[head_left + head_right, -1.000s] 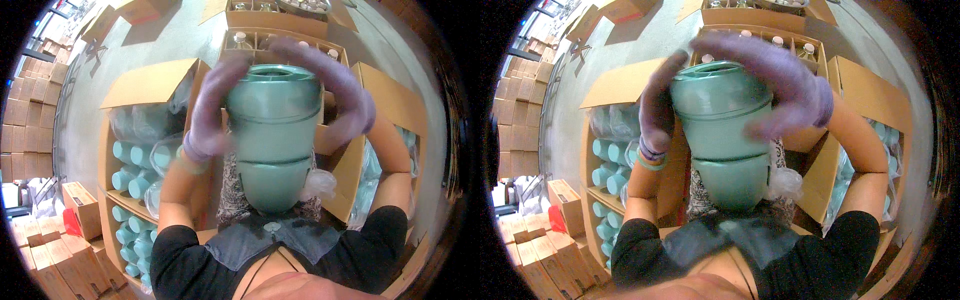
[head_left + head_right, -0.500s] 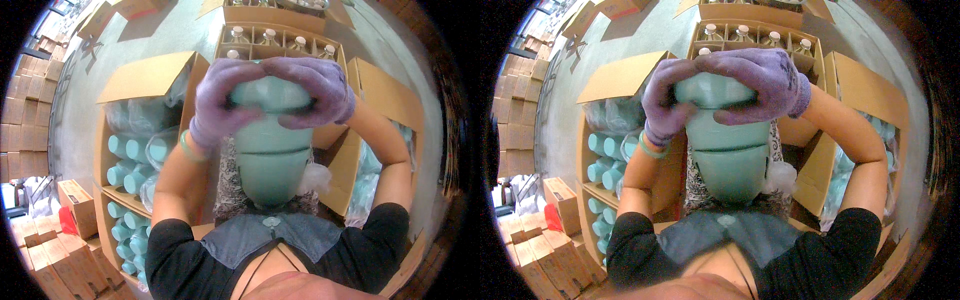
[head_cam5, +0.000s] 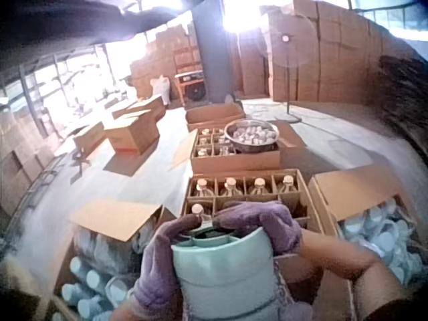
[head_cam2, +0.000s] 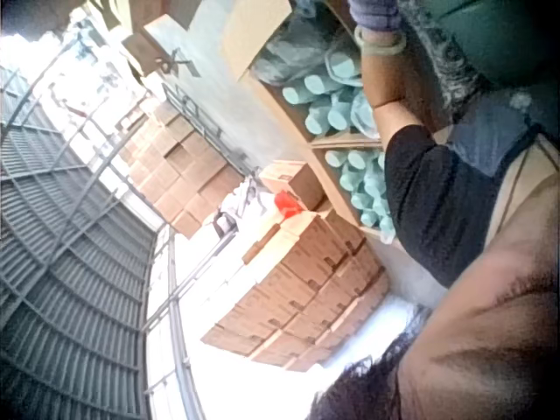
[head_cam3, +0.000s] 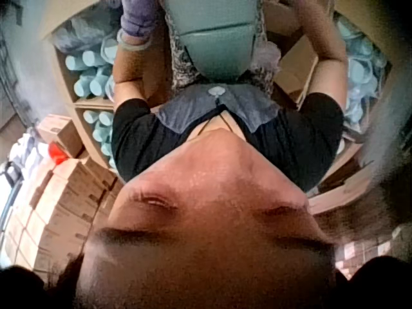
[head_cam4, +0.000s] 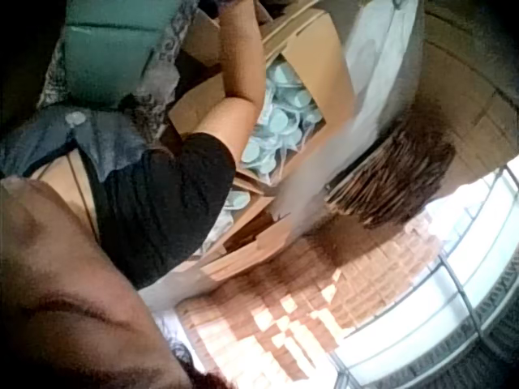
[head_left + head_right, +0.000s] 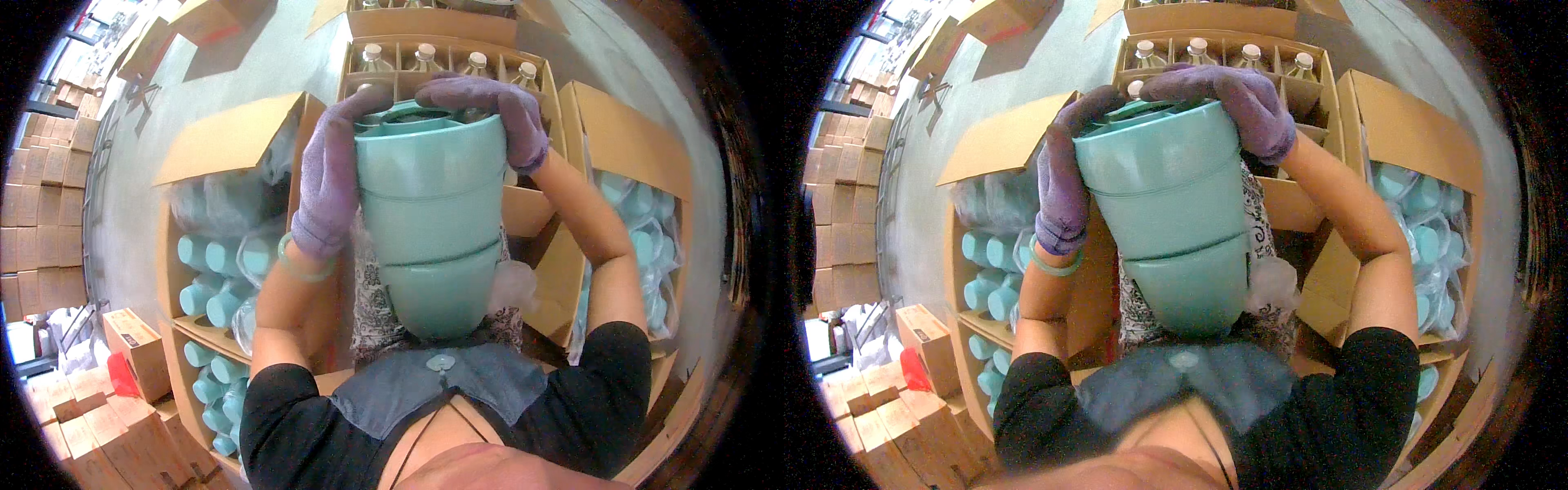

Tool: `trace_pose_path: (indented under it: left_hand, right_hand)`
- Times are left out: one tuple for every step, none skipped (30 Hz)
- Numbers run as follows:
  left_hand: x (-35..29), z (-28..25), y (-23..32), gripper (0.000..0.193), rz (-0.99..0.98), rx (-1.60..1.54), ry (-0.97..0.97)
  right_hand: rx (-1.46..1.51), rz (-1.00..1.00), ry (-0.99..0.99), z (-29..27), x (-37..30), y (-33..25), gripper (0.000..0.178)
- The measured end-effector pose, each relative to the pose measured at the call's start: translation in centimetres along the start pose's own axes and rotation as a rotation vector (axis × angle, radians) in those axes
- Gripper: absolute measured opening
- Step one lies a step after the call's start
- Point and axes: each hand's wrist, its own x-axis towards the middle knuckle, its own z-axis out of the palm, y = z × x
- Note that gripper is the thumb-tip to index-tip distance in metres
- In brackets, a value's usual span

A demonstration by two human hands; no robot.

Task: The person assembles light green plastic containers by inserting a metal insert into the base, screwing on the lid, and placing the completed unit into a clear plastic bag. The person repeats this process multiple times, placing the packaged containers into a cardboard box.

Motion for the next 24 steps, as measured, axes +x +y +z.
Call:
trace_pose_path:
  left_hand:
    - [0.1,0.0,-0.3,0.074,0.018,-0.032,-0.024]
    - [0.5,-0.3,-0.3,0.07,0.014,-0.001,-0.064]
    - [1.0,-0.6,-0.2,0.067,0.009,0.028,-0.105]
    - [1.4,-0.7,-0.2,0.064,0.004,0.057,-0.148]
    - [1.4,-0.8,-0.9,0.056,-0.067,-0.144,-0.129]
    - [1.8,-1.0,-1.9,0.05,0.032,-0.148,-0.169]
    - [2.4,-1.3,-3.1,0.043,0.131,-0.153,-0.211]
    - [2.7,-1.6,-4.0,0.037,0.233,-0.154,-0.255]
    - [2.7,-1.4,-4.3,0.04,0.074,-0.366,-0.291]
    - [2.8,-0.7,-4.6,0.044,-0.09,-0.598,-0.308]
    - [3.5,-0.3,-4.6,0.048,-0.142,-0.717,-0.364]
    - [4.1,-0.2,-4.5,0.052,-0.196,-0.834,-0.419]
    - [4.1,-0.4,-4.4,0.057,-0.216,-0.653,-0.339]
    - [4.2,-0.6,-4.5,0.063,-0.248,-0.48,-0.269]
    - [4.5,-0.9,-3.5,0.064,-0.313,-0.455,-0.192]
    - [4.5,-1.0,-2.2,0.066,-0.378,-0.412,-0.108]
    - [2.9,0.6,1.8,0.065,-0.19,-0.789,-0.154]
    - [2.4,0.6,0.7,0.073,-0.101,-0.648,-0.184]
    - [1.8,0.2,-0.1,0.081,-0.008,-0.483,-0.187]
    - [1.1,-0.5,-0.8,0.089,0.084,-0.315,-0.164]
    - [1.7,-1.5,-2.9,0.076,-0.235,-0.646,-0.173]
    - [2.7,-2.6,-4.6,0.063,-0.547,-0.984,-0.175]
    - [2.5,-1.7,-2.6,0.065,-0.414,-0.63,-0.09]
    - [2.3,-1.2,-0.5,0.069,-0.337,-0.24,0.028]
  right_hand:
    - [-0.005,-0.038,-0.015,-0.3,0.1,-0.1,0.055]
    - [-0.01,-0.002,-0.049,-0.5,0.3,-0.5,0.053]
    - [-0.016,0.036,-0.082,-0.9,0.4,-1.1,0.051]
    - [-0.024,0.075,-0.115,-1.2,0.6,-1.9,0.049]
    - [-0.018,0.125,-0.109,-1.1,1.0,-3.2,0.042]
    - [-0.068,0.14,-0.072,-0.4,1.0,-4.1,0.039]
    - [-0.119,0.156,-0.034,0.6,1.0,-5.0,0.037]
    - [-0.17,0.168,0.006,1.7,1.1,-6.0,0.034]
    - [-0.433,0.02,0.017,3.0,2.0,-7.6,0.029]
    - [-0.488,-0.006,-0.019,3.7,2.5,-9.3,0.03]
    - [-0.542,-0.043,-0.048,4.2,3.1,-10.4,0.03]
    - [-0.596,-0.081,-0.077,4.3,3.5,-11.1,0.031]
    - [-0.48,-0.111,-0.111,3.2,3.9,-10.4,0.033]
    - [-0.37,-0.132,-0.152,2.0,4.4,-9.6,0.034]
    - [-0.226,-0.02,-0.097,-0.2,4.1,-8.0,0.036]
    - [-0.068,0.077,-0.035,-1.3,3.5,-6.7,0.037]
    - [-0.108,0.298,-0.033,-1.6,2.6,-6.5,0.041]
    - [-0.124,0.302,-0.057,-1.4,1.1,-4.8,0.046]
    - [-0.124,0.292,-0.087,-1.0,-0.2,-2.9,0.051]
    - [-0.091,0.092,-0.075,0.1,0.4,-4.5,0.048]
    - [-0.062,-0.064,-0.2,0.9,2.2,-7.6,0.049]
    - [-0.042,-0.221,-0.324,0.9,3.7,-9.6,0.05]
    - [-0.026,-0.053,-0.204,0.6,2.6,-8.1,0.052]
    - [0.019,0.11,-0.074,0.4,1.7,-6.3,0.054]
